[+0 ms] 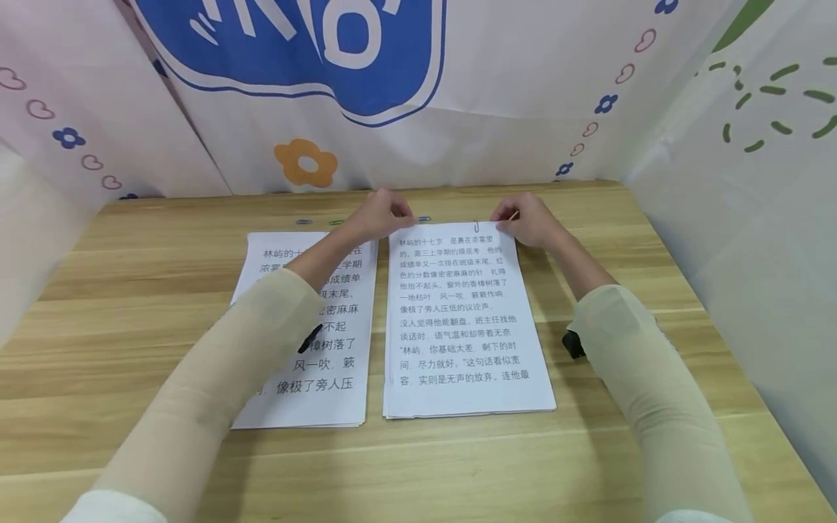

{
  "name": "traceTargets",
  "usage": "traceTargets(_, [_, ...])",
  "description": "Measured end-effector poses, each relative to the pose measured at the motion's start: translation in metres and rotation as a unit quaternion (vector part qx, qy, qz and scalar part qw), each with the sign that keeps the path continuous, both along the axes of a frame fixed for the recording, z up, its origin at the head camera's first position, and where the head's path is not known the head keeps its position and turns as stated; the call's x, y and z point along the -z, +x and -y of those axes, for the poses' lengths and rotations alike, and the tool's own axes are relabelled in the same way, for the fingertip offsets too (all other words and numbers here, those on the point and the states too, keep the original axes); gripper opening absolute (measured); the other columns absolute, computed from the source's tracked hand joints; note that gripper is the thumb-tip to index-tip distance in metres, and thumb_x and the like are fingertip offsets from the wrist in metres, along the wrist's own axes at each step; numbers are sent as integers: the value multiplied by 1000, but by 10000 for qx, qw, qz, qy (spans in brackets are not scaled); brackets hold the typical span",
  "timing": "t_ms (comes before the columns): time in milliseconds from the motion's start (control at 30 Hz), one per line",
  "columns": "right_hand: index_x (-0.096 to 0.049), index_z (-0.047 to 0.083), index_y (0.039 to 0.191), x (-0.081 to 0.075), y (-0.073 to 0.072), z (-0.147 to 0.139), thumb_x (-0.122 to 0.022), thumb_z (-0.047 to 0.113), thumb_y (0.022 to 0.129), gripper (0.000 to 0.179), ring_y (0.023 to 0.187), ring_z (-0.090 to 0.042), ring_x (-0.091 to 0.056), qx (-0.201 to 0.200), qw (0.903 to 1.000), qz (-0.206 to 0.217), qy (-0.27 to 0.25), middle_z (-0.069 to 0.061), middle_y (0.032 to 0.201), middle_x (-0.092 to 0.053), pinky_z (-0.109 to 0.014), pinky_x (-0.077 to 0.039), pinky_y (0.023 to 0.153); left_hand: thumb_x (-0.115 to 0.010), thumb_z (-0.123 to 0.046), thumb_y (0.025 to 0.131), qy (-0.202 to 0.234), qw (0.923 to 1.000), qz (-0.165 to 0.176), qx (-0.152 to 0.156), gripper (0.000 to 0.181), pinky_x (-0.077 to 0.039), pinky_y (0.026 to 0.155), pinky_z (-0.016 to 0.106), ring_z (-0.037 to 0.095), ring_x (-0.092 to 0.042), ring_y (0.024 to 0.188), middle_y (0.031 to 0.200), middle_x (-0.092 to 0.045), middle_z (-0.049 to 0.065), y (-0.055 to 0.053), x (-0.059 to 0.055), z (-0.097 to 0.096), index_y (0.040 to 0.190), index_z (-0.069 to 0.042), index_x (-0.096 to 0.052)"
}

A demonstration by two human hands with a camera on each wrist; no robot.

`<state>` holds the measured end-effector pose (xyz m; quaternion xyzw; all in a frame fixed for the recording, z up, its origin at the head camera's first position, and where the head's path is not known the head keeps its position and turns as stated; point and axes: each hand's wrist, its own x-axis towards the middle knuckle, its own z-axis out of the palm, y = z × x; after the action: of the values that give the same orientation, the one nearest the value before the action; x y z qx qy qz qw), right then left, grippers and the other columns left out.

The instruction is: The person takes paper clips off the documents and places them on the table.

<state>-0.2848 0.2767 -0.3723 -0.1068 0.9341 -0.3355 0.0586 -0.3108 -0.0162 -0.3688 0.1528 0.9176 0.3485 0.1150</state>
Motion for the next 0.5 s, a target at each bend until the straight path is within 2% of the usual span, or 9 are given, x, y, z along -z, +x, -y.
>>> traceTargets(67, [-70,-6,111,0,0,0,-59,-4,99,16,98,-34,-56,18,10000,13,-33,-24,111,-65,-40,-45,85,-69,-8,99,-32,9998,20,184,11,-53,91,34,24,-62,100,106,-68,11,2,-2,3,107,-3,-72])
traceTargets(167, [-70,-6,110,0,1,-1,-59,-4,99,15,98,-33,-56,31,10000,9,-82,-23,110,-64,-40,-45,85,-69,0,96,-64,9995,97,302,14,-52,97,35,25,-62,104,109,-68,13,5,-3,8,110,-1,-72])
traceTargets(333, [-71,-6,109,0,1,-1,-60,-5,99,15,98,-33,-56,24,9999,-5,-107,-23,109,-65,-40,-45,85,-67,4,96,63,9996,149,239,19,-52,96,34,26,-62,106,110,-67,13,8,-3,14,114,0,-71])
traceTargets(500, [-71,-5,110,-1,0,0,-60,-5,99,15,98,-33,-56,30,9999,-3,-111,-23,110,-65,-40,-44,86,-66,6,96,152,9995,-26,290,18,-53,94,33,26,-62,104,108,-67,14,8,-2,16,112,2,-72])
